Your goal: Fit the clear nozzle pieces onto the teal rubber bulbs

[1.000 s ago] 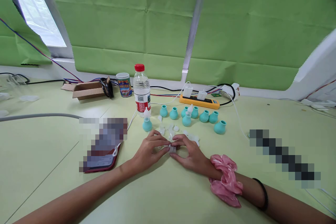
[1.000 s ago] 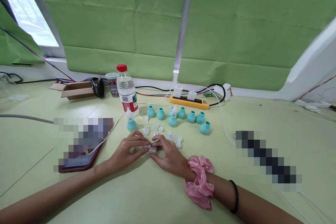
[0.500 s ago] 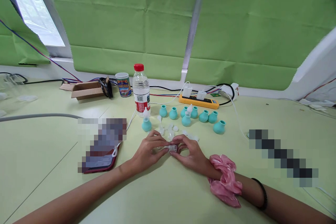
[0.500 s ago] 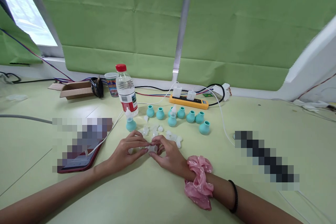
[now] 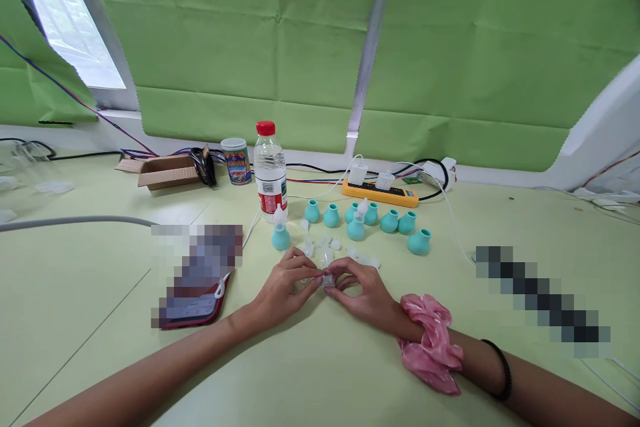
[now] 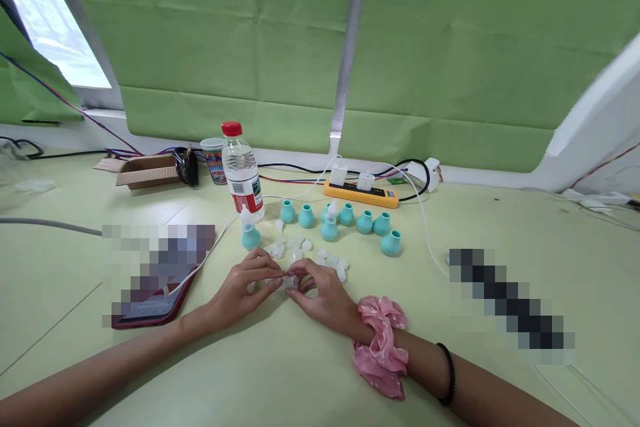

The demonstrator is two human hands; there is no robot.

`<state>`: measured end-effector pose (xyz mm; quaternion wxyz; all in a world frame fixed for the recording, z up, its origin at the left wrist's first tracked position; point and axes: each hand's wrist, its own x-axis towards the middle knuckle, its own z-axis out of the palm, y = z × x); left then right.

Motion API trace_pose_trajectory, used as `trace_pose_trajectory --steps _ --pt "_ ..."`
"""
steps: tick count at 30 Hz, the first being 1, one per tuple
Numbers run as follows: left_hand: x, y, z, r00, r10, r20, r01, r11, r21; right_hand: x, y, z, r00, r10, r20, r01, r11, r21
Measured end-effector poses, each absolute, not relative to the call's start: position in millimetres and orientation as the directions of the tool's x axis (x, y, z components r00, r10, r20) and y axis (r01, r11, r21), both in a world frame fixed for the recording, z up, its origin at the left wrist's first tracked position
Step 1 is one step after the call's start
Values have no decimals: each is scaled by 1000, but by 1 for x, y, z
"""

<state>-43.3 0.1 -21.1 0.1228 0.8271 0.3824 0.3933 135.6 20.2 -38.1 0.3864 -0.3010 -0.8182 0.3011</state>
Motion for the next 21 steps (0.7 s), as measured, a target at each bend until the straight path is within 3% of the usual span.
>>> trace_pose_trajectory --steps 10,21 --pt "-45 -1 -23 384 779 496 587 -621 520 137 20 -37 -547 698 462 243 660 -710" --pt "-44 -1 -24 417 725 547 550 -681 483 136 20 -37 -540 682 494 255 692 -676"
